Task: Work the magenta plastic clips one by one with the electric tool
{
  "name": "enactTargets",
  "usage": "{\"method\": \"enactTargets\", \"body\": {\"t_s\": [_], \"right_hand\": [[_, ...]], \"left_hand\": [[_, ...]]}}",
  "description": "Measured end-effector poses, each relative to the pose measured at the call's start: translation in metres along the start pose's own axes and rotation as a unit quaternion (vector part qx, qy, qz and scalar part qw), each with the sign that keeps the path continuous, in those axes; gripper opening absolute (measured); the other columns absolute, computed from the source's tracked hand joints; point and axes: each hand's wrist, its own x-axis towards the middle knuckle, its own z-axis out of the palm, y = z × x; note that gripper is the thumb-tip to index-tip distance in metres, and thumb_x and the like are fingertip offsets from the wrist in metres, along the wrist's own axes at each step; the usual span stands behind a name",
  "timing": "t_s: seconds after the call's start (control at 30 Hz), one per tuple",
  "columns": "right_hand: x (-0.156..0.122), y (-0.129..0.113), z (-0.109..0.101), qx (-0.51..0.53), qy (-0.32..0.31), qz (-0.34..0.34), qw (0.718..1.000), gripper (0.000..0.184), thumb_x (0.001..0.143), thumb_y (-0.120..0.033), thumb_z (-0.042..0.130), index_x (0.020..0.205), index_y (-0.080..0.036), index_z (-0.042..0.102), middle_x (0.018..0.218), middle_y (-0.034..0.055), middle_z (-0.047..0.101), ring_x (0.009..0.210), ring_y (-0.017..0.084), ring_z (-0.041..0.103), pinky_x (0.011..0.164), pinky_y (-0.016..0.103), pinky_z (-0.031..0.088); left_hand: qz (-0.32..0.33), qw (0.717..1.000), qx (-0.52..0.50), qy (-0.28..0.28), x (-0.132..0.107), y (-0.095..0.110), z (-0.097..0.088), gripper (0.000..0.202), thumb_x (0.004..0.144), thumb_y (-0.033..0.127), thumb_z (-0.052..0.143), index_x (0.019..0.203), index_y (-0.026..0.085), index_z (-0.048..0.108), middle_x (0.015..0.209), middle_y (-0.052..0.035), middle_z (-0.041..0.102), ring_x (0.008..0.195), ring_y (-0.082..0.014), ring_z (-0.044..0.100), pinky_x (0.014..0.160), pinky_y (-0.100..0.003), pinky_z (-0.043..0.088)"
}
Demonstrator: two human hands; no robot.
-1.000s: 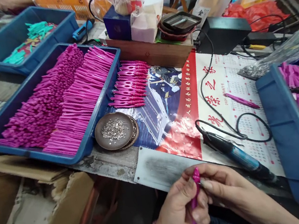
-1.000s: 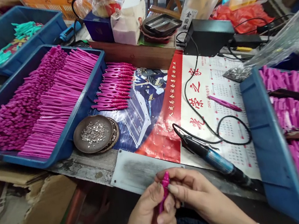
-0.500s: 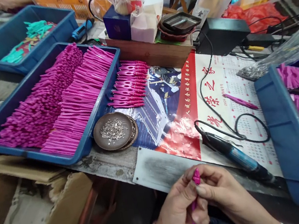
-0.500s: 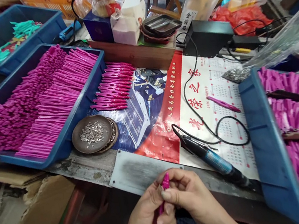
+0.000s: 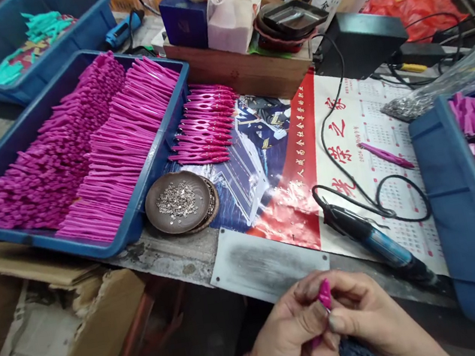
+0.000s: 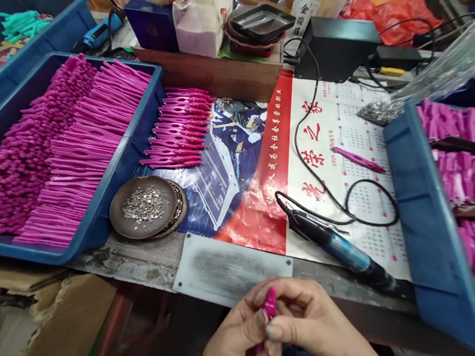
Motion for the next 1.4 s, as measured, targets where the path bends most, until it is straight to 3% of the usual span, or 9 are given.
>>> {"method": "enactTargets", "body": {"t_s": [0.33,0.47,0.53,0.6,0.73,0.9,1.1,1.27,1.4], "right_hand": [[0.005,-0.013,0.003,0.002,0.003,0.037,0.999,0.025,0.063,-0.037,0.087,0.072,-0.018,0.073,0.089,0.0085,0.072,0.076,0.018,0.065,0.058,0.022,0.053],[0.007,-0.012,0.001,-0.024,0.008,0.047,0.999,0.028,0.072,-0.041,0.081,0.075,-0.016,0.069,0.075,0.0038,0.067,0.053,0.008,0.054,0.043,0.016,0.039],[0.011,-0.013,-0.004,-0.101,0.017,0.040,0.994,0.035,0.081,-0.050,0.070,0.077,-0.015,0.066,0.064,0.0007,0.061,0.046,0.007,0.046,0.043,0.018,0.037],[0.020,-0.017,-0.010,-0.276,0.058,-0.013,0.959,0.040,0.091,-0.053,0.054,0.083,-0.016,0.065,0.067,0.0019,0.061,0.053,0.011,0.052,0.050,0.022,0.043],[0.045,-0.027,-0.019,-0.552,0.142,-0.094,0.816,0.025,0.090,-0.041,0.053,0.092,-0.017,0.062,0.083,0.0058,0.065,0.069,0.019,0.060,0.063,0.030,0.046],[0.071,-0.033,-0.019,-0.616,0.119,-0.091,0.773,0.013,0.081,-0.023,0.052,0.069,-0.020,0.049,0.064,0.0006,0.052,0.056,0.016,0.047,0.057,0.031,0.030],[0.057,-0.045,-0.018,-0.563,0.046,-0.105,0.818,0.012,0.081,-0.021,0.050,0.070,-0.021,0.050,0.059,-0.0032,0.050,0.052,0.012,0.047,0.052,0.025,0.037],[0.021,-0.037,-0.008,-0.285,0.035,-0.046,0.957,0.019,0.086,-0.036,0.063,0.081,-0.019,0.057,0.061,-0.0018,0.058,0.046,0.010,0.055,0.044,0.021,0.045],[0.013,-0.029,0.004,-0.251,0.043,-0.073,0.964,0.014,0.086,-0.031,0.066,0.081,-0.019,0.061,0.059,-0.0015,0.060,0.045,0.008,0.053,0.041,0.018,0.043]], "left_hand": [[0.025,0.999,0.024,0.001,0.002,0.002,0.007,0.031,0.076,0.030,0.079,0.098,0.017,0.062,0.056,0.0054,0.051,0.037,-0.0011,0.033,0.036,-0.015,0.018],[0.013,1.000,-0.003,-0.007,0.005,-0.001,0.002,0.031,0.078,0.032,0.077,0.100,0.018,0.061,0.058,0.0048,0.052,0.037,-0.0014,0.033,0.037,-0.017,0.018],[0.008,0.999,-0.034,-0.002,0.006,-0.001,-0.001,0.026,0.081,0.032,0.074,0.099,0.019,0.060,0.060,0.0054,0.052,0.038,-0.0008,0.032,0.039,-0.016,0.019],[0.027,0.999,-0.045,0.010,0.005,0.002,-0.002,0.018,0.085,0.031,0.070,0.093,0.019,0.058,0.061,0.0057,0.052,0.038,-0.0003,0.031,0.041,-0.016,0.019],[0.091,0.994,-0.018,0.052,-0.001,0.010,0.001,0.019,0.087,0.029,0.066,0.081,0.018,0.053,0.060,0.0050,0.054,0.037,-0.0004,0.032,0.041,-0.017,0.020],[0.078,0.995,-0.012,0.063,-0.007,0.017,0.002,0.023,0.084,0.034,0.069,0.082,0.017,0.054,0.058,0.0043,0.057,0.035,-0.0001,0.032,0.040,-0.016,0.020],[0.065,0.996,-0.039,0.054,-0.005,0.017,-0.004,0.021,0.086,0.034,0.067,0.085,0.015,0.059,0.059,0.0028,0.059,0.035,-0.0004,0.033,0.039,-0.016,0.020],[0.053,0.996,-0.069,0.033,-0.002,0.016,-0.008,0.020,0.088,0.034,0.065,0.084,0.016,0.060,0.060,0.0025,0.061,0.035,-0.0004,0.036,0.039,-0.016,0.019],[0.048,0.995,-0.077,0.041,-0.001,0.015,-0.006,0.021,0.086,0.034,0.068,0.084,0.014,0.061,0.061,0.0021,0.062,0.034,-0.0002,0.037,0.038,-0.015,0.020]]}}
